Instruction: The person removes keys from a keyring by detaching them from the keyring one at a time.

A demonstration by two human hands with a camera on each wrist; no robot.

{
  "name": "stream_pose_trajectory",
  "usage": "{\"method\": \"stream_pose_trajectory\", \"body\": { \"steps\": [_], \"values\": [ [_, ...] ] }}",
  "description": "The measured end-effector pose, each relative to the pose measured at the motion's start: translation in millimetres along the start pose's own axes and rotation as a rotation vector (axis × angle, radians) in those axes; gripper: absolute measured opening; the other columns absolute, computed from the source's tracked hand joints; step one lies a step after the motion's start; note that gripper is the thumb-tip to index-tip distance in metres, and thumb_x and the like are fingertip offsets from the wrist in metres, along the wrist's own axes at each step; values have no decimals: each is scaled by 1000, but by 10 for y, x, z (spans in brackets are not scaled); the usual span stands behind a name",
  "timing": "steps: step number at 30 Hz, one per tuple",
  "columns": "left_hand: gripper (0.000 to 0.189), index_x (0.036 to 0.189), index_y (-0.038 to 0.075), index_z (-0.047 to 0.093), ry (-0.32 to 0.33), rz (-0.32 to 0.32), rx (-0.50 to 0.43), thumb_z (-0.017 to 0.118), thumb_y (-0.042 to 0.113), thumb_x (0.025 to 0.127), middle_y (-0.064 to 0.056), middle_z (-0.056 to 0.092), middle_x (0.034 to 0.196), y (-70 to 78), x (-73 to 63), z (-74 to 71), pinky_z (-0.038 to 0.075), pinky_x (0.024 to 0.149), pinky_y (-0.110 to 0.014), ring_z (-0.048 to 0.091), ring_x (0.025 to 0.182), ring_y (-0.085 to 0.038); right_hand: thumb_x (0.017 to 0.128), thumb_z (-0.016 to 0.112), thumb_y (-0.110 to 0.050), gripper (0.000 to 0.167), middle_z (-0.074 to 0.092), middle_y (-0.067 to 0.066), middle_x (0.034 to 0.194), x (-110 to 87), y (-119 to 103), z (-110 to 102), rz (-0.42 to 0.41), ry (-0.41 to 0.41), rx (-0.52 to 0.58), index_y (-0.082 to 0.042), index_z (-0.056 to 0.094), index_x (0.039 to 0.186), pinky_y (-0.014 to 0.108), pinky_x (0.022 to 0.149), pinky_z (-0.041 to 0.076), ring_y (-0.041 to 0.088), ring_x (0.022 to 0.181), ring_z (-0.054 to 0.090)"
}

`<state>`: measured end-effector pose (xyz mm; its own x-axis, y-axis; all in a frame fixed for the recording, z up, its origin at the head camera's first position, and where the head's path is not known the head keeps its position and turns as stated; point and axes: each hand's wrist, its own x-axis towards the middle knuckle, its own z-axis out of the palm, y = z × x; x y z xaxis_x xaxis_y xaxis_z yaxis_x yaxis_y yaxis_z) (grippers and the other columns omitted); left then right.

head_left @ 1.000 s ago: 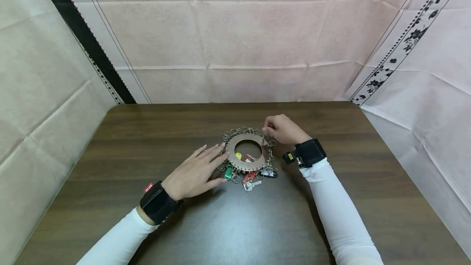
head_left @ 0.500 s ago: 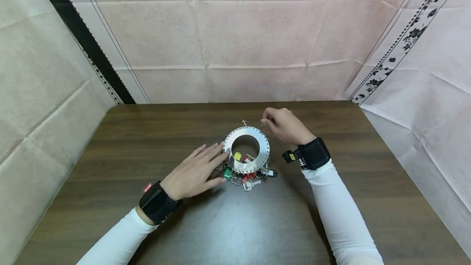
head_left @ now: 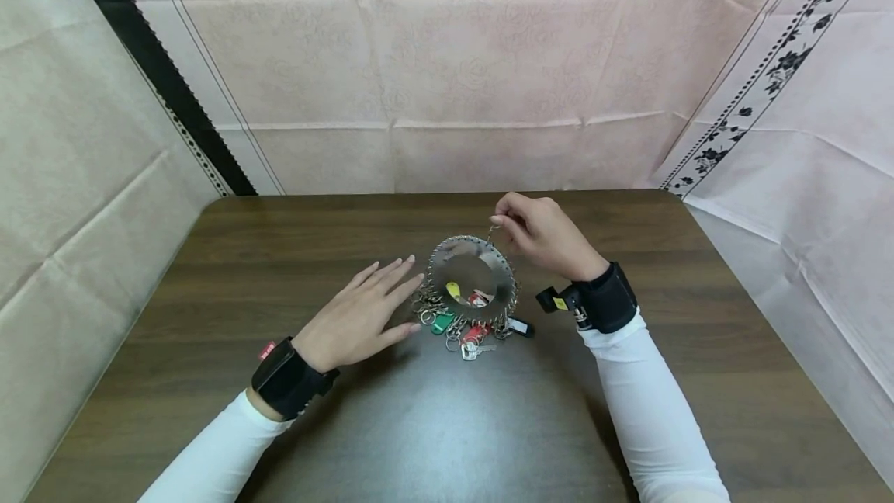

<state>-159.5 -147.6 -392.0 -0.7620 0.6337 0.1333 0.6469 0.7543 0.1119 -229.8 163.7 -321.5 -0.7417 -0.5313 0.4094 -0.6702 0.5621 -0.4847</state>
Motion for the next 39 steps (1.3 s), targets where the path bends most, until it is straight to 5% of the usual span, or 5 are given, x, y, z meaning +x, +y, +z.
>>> {"method": "stream_pose_trajectory", "body": {
  "steps": [16,39],
  "values": [
    [69,153,12,44,-3,-17,11,64,48,97,-13,32,165,-24,6,-33,25,125,-54,34,152,-30,101,60,-3,5,68,6,76,-80,-297,-103,-140,122,52,-2,61,96,22,59,55,10,63,64],
    [66,154,10,42,36,18,39,54,50,102,-14,31,165,-12,-13,-7,28,124,-49,36,151,-29,93,64,10,11,64,0,71,-214,-643,-353,-266,177,133,-1,61,91,14,59,49,6,63,59]
  ]
}}
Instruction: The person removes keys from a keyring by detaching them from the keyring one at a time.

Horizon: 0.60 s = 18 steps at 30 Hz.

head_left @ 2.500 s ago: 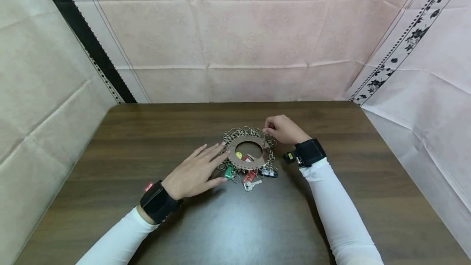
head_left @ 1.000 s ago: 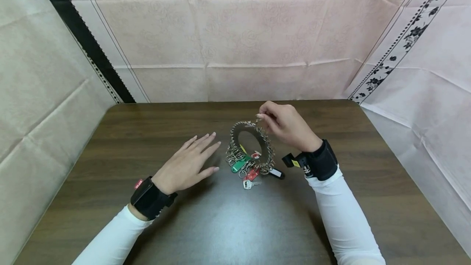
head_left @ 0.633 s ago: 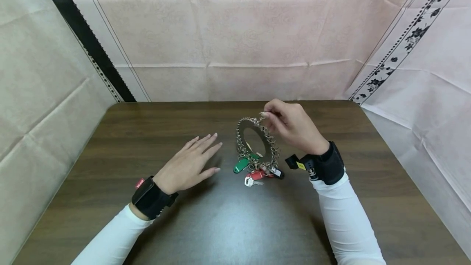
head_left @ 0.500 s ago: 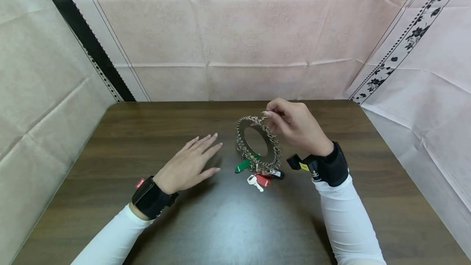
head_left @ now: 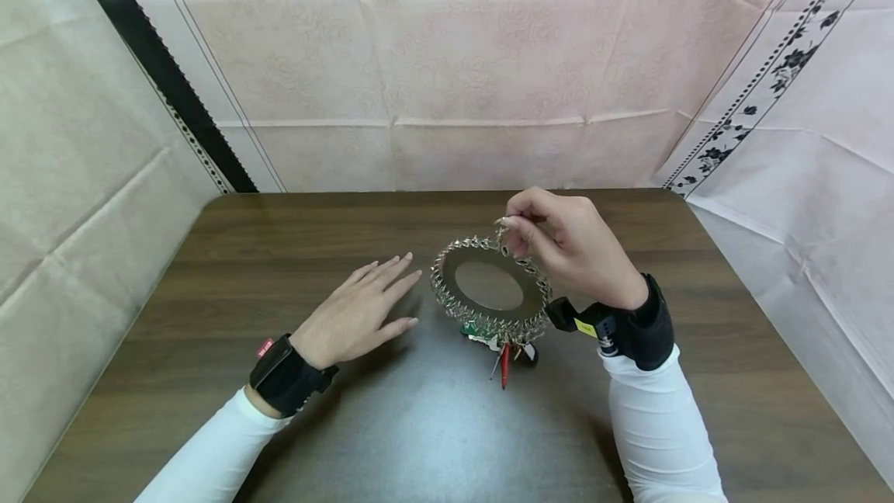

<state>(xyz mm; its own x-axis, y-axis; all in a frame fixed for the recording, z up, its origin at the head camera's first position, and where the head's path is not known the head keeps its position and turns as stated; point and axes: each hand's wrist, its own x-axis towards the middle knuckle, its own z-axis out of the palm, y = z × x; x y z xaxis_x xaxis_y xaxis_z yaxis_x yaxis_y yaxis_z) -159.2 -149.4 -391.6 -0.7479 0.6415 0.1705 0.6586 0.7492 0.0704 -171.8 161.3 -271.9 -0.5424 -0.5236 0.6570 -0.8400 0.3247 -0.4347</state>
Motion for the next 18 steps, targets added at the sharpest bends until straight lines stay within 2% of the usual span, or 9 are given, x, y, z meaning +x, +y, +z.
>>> {"method": "stream_pose_trajectory", "body": {
  "steps": [5,11,14,18],
  "values": [
    [70,155,11,40,16,-20,-13,55,53,101,-13,33,164,8,-4,-45,32,122,-50,39,149,-29,91,65,12,14,65,0,72,12,-60,16,-16,-5,24,-1,60,90,14,60,51,4,64,60],
    [84,155,12,41,110,-41,3,61,65,93,-11,45,158,72,-22,-137,43,112,-48,50,140,-29,90,65,13,16,63,-1,72,34,-94,60,-52,-7,50,-1,59,89,15,58,49,5,64,59],
    [92,154,14,42,135,-37,-23,63,72,86,-8,50,154,119,-28,-192,45,109,-46,53,137,-27,90,65,14,16,62,0,72,41,-104,81,-62,-15,55,-1,59,90,15,57,47,5,63,58],
    [95,154,18,43,138,-46,-75,64,76,82,-6,58,146,185,-33,-258,47,107,-46,57,132,-24,92,65,12,15,61,0,74,50,-121,107,-61,-39,52,-2,59,92,15,58,47,6,63,57]
  ]
}}
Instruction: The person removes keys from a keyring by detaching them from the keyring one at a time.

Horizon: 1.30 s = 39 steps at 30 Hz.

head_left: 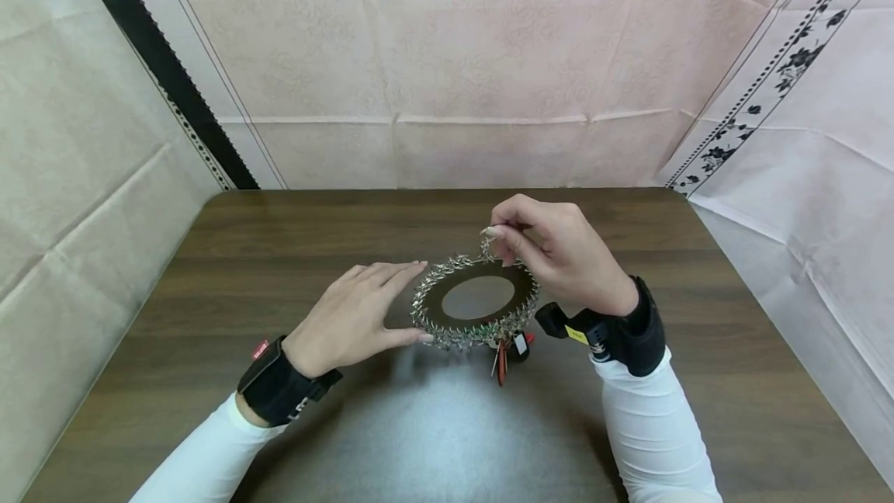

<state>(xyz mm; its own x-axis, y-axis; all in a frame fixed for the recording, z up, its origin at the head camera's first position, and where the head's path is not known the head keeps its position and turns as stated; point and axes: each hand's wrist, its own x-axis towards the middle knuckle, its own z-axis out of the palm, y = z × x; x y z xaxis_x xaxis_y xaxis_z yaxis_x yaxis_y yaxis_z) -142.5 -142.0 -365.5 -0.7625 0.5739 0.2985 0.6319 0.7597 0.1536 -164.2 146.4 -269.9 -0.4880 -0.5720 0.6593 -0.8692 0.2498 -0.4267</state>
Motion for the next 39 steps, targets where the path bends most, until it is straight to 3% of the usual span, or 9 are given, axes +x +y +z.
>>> {"method": "stream_pose_trajectory", "body": {
  "steps": [3,6,10,13,20,33,39],
  "values": [
    [92,153,19,44,16,-12,-31,64,76,83,-7,62,141,50,4,-47,50,103,-46,60,128,-23,92,65,10,14,61,0,74,9,-3,20,0,-13,-4,-2,59,93,16,57,46,7,62,57],
    [87,151,17,47,78,-7,-60,65,71,86,-7,65,136,88,23,-105,54,98,-45,63,122,-23,92,65,10,13,61,0,74,20,5,44,-7,-21,-2,-2,59,94,16,56,46,7,62,56],
    [73,145,13,53,193,36,-118,70,57,90,-6,68,131,123,74,-185,56,95,-42,67,117,-22,92,65,10,13,61,1,74,38,15,77,-19,-23,4,-1,59,94,15,57,47,6,63,56],
    [60,140,12,57,233,73,-166,72,46,93,-4,69,128,150,116,-226,58,91,-39,68,112,-19,92,65,10,13,61,1,74,48,24,98,-27,-21,3,-1,59,94,16,57,48,5,64,56],
    [46,135,13,61,236,96,-249,72,34,96,1,70,123,223,221,-266,57,75,-31,66,93,-9,91,64,13,16,63,2,74,50,38,106,-38,-12,-19,-1,59,95,19,55,49,6,63,57],
    [39,134,12,62,192,87,-358,67,27,99,-1,70,126,282,291,-267,58,88,-33,69,106,-9,92,64,11,13,64,4,74,42,44,112,-7,-27,-21,0,59,95,17,56,50,5,63,58],
    [35,130,12,64,203,76,-399,69,23,98,0,72,120,284,296,-262,58,84,-33,69,99,-8,92,64,11,13,64,4,74,43,55,136,-11,-34,-19,0,59,96,18,56,50,6,64,58]
  ]
}}
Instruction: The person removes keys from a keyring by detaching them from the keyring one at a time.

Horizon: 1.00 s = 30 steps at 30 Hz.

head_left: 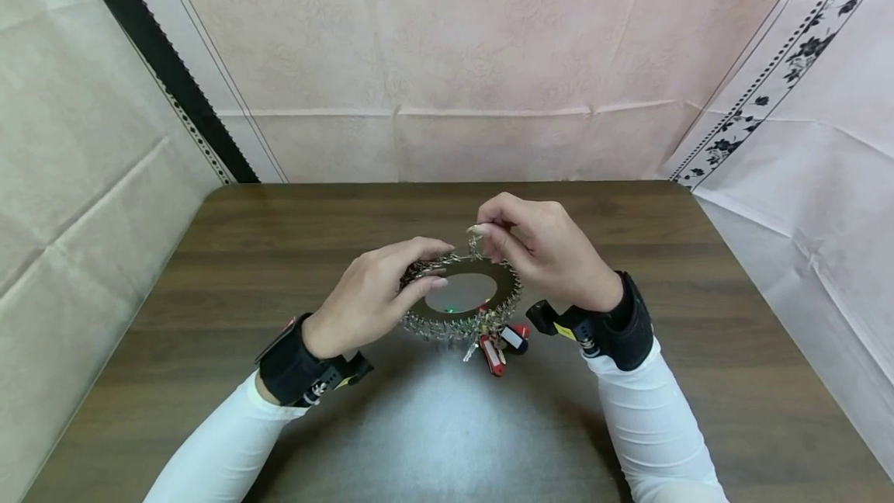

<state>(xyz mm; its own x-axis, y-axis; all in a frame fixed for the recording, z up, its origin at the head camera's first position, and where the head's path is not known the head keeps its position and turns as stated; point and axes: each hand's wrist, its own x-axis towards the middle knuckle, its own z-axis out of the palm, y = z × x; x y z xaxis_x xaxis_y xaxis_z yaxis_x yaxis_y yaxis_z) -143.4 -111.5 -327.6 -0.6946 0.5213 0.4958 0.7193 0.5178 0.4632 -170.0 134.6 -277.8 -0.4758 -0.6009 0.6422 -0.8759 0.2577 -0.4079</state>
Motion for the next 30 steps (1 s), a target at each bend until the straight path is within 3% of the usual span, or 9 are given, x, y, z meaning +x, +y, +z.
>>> {"method": "stream_pose_trajectory", "body": {
  "steps": [6,9,12,15,17,20,30],
  "values": [
    [34,130,14,66,22,-6,-24,70,20,96,1,73,121,2,0,14,58,86,-33,70,103,-9,93,65,10,12,64,6,74,8,-4,22,-2,-3,4,0,59,97,22,55,52,7,64,59],
    [37,132,16,66,6,8,9,71,20,96,1,72,124,8,-4,7,58,88,-33,70,108,-9,93,65,10,12,64,6,74,14,-10,37,-7,-6,0,0,59,96,21,55,52,7,64,60],
    [39,134,17,65,-24,33,71,71,23,96,3,74,119,21,-16,-5,57,76,-28,68,86,-5,93,65,9,11,64,4,74,19,-21,60,-16,-19,-14,-1,60,97,18,56,51,7,64,59],
    [36,133,18,66,-42,52,124,70,26,97,6,76,101,30,-28,2,45,60,-23,51,63,-2,94,65,7,11,64,5,74,24,-41,84,-23,-34,-29,-1,59,97,17,56,50,7,64,59],
    [33,129,17,68,-32,57,143,69,28,98,9,72,89,33,-32,17,38,55,-21,40,57,-2,94,65,7,11,65,5,74,28,-55,94,-23,-39,-32,-1,59,97,17,56,51,7,64,59],
    [27,121,15,69,-6,63,157,68,28,98,10,68,80,35,-30,39,35,54,-20,40,56,-2,93,66,8,12,66,6,75,26,-60,108,-19,-43,-19,-1,59,97,18,56,51,8,66,61],
    [21,111,9,70,100,127,140,73,20,94,4,74,87,-6,-37,66,47,60,-24,54,65,-4,95,66,3,9,64,2,76,13,-23,86,35,-40,20,-3,61,99,21,56,48,5,66,57]
  ]
}}
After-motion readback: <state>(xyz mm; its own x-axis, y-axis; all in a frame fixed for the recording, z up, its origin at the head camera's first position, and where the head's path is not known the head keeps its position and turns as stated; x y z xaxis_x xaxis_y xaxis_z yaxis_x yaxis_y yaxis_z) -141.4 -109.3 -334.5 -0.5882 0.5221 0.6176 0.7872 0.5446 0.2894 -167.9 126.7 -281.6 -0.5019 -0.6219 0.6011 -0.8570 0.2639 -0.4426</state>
